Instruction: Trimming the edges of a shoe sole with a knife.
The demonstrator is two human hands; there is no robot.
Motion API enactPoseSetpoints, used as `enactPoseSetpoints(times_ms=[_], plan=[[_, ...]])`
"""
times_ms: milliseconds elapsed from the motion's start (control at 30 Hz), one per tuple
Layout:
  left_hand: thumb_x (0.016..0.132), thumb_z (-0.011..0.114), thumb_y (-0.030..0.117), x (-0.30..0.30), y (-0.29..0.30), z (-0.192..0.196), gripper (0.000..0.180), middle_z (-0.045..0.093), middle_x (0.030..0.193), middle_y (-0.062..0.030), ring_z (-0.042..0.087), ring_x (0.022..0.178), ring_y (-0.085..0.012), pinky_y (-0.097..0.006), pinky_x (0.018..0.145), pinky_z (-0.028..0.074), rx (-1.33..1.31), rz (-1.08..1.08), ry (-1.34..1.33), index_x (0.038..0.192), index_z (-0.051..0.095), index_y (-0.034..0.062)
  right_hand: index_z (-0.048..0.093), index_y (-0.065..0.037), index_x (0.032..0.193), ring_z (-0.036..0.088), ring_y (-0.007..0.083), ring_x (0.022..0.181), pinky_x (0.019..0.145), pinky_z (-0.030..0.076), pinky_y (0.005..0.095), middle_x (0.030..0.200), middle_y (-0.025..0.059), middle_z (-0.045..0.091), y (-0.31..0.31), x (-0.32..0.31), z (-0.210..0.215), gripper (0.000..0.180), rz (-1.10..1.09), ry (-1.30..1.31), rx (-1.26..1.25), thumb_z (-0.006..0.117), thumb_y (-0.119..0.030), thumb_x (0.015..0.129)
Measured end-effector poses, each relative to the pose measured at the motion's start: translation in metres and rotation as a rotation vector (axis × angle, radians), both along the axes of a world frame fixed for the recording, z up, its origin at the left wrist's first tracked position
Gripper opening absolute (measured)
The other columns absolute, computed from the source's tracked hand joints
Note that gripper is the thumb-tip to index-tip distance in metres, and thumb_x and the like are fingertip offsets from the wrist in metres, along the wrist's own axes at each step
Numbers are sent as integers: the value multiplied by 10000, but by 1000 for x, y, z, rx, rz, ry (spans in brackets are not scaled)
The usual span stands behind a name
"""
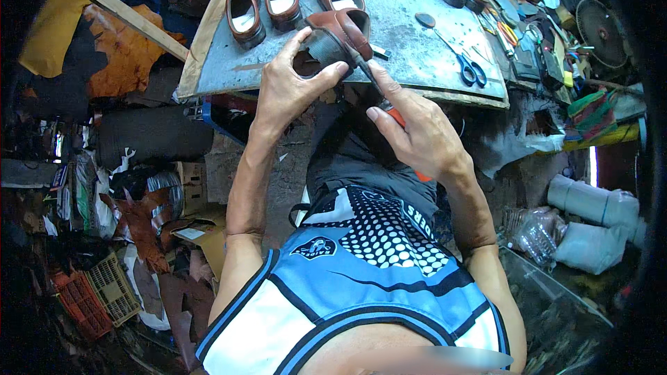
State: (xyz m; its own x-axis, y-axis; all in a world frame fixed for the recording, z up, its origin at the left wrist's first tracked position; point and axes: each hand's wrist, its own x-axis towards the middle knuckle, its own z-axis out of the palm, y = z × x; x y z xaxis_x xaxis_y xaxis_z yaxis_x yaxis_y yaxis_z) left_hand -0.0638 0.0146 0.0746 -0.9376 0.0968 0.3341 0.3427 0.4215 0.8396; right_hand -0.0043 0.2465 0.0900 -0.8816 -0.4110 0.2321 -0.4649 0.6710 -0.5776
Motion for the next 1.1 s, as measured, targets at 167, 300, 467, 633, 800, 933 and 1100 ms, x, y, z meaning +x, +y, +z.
enactPoseSetpoints(times_ms=[167,300,467,633,800,933,1100], plan=[[713,868,481,0,2,-3,1017,644,1188,-341,696,1069,-364,-405,904,576,-6,-26,-45,1410,446,-126,375,-43,1528,632,421,1130,993,473,426,1257,309,612,-2,-3,8,633,-10,-58,-7,614,-197,963],[708,907,324,8,16,-12,1004,676,1171,-266,702,1064,-336,-408,896,575,-139,-47,91,1485,364,-7,359,-44,1535,644,417,1086,972,481,428,1219,294,633,1,0,7,643,-37,-86,7,612,-198,964],[720,905,208,12,24,-32,902,697,1131,-214,715,1035,-315,-418,840,594,-195,-18,181,1448,396,52,338,-90,1554,652,380,779,749,526,476,835,205,640,10,11,-10,663,-40,-44,1,605,-282,978],[716,907,198,14,32,-40,902,698,1111,-220,723,1007,-329,-413,830,601,-245,-5,301,1445,398,50,355,-80,1543,639,355,713,691,524,463,794,180,621,15,23,-16,657,-60,-55,-32,625,-252,969],[719,904,178,16,33,-41,893,697,1104,-227,727,991,-333,-405,822,604,-215,-9,234,1445,399,51,364,-61,1535,633,347,701,687,522,461,787,172,619,14,22,-20,647,-44,-40,-82,625,-237,969],[721,902,169,17,34,-43,885,695,1110,-230,726,996,-337,-402,809,607,-242,0,277,1444,406,50,375,-50,1527,641,345,714,692,524,461,786,176,625,16,27,-21,638,-53,-50,-85,625,-235,970],[723,901,177,18,35,-43,877,696,1109,-230,725,998,-346,-410,804,609,-245,0,282,1441,414,50,384,-40,1518,655,356,739,710,527,463,803,189,642,16,20,-20,627,-45,-51,-78,620,-243,974]])
